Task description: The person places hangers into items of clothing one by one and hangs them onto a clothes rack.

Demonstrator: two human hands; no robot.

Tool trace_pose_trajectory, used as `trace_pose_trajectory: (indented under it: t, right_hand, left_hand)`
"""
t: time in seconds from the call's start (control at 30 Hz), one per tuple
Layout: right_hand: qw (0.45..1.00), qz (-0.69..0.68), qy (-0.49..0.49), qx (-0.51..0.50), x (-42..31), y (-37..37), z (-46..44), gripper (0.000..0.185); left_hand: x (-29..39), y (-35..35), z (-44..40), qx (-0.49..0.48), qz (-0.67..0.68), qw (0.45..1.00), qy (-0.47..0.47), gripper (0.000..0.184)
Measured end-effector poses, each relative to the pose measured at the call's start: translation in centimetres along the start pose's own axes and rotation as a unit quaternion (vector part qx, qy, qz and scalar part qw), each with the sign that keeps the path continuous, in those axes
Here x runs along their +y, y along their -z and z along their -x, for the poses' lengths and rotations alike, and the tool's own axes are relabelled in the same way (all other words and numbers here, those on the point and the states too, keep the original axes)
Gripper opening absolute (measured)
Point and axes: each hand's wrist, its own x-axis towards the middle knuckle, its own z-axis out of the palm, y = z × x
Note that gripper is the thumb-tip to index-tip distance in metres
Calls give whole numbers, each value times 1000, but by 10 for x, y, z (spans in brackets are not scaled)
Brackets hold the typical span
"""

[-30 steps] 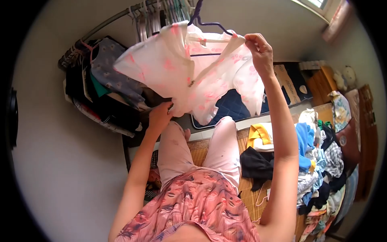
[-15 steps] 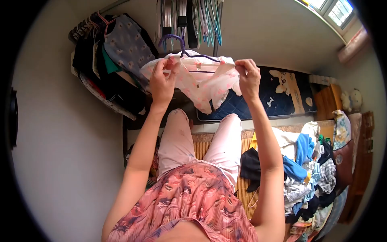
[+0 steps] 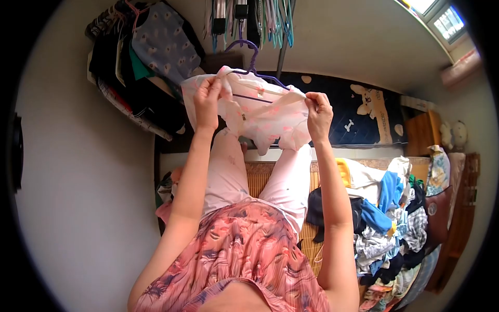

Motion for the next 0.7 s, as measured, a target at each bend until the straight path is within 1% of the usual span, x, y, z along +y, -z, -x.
trace_pose_trajectory:
  t: [0.03, 0.07, 0.13, 0.17, 0.2, 0.23, 0.27, 0.3, 0.4, 0.43, 0.47, 0.53, 0.57, 0.6, 0.63, 0.7]
  right_hand:
    - [1000, 1, -4, -3, 2, 0, 1, 3]
    - [1000, 1, -7, -6, 5, 1, 1, 4]
    - [1000, 3, -5, -21, 10, 3, 3, 5]
    - [1000, 2, -7, -30, 12, 4, 4, 5]
    - [999, 0, -10, -39, 13, 4, 5, 5]
    - [999, 9, 6, -44, 13, 4, 5, 6]
    - [998, 18, 22, -49, 13, 3, 4, 6]
    - [997, 27, 38, -54, 13, 3, 3, 6]
    - [998, 27, 34, -46, 17, 1, 0, 7]
    - [998, 11, 34, -42, 18, 0, -2, 8]
    - [999, -2, 34, -39, 20, -1, -3, 8]
    - [999, -26, 34, -32, 21, -2, -7, 9]
    - [999, -25, 40, -27, 22, -1, -9, 9]
    - [998, -35, 38, -27, 19, 0, -13, 9]
    - [998, -45, 37, -28, 17, 0, -16, 8]
    - [997, -61, 38, -27, 17, 0, -22, 7]
  left_hand:
    - [0, 7, -4, 15, 74, 996, 38, 13]
    - [2, 16, -9, 50, 112, 989, 86, 10]
    - [12, 31, -19, 37, 146, 981, 122, 10]
    - [16, 36, -21, 2, 56, 994, 95, 18]
    - [21, 41, -20, -58, -65, 994, 69, 27]
    - [25, 46, -23, -110, -155, 980, 51, 29]
    - [27, 50, -26, -163, -244, 956, 32, 32]
    - [27, 54, -32, -163, -318, 933, 50, 32]
    - [33, 64, -47, -170, -382, 901, 111, 28]
    - [33, 64, -50, -159, -237, 949, 135, 22]
    - [34, 63, -52, -137, 3, 971, 196, 18]
    - [35, 65, -55, -72, 83, 976, 188, 17]
    - [34, 63, -54, -69, -110, 990, 62, 17]
    - [34, 61, -52, -62, -295, 951, -67, 18]
    - [36, 58, -49, -53, -465, 862, -195, 18]
    - [48, 44, -44, -84, -402, 867, -280, 17]
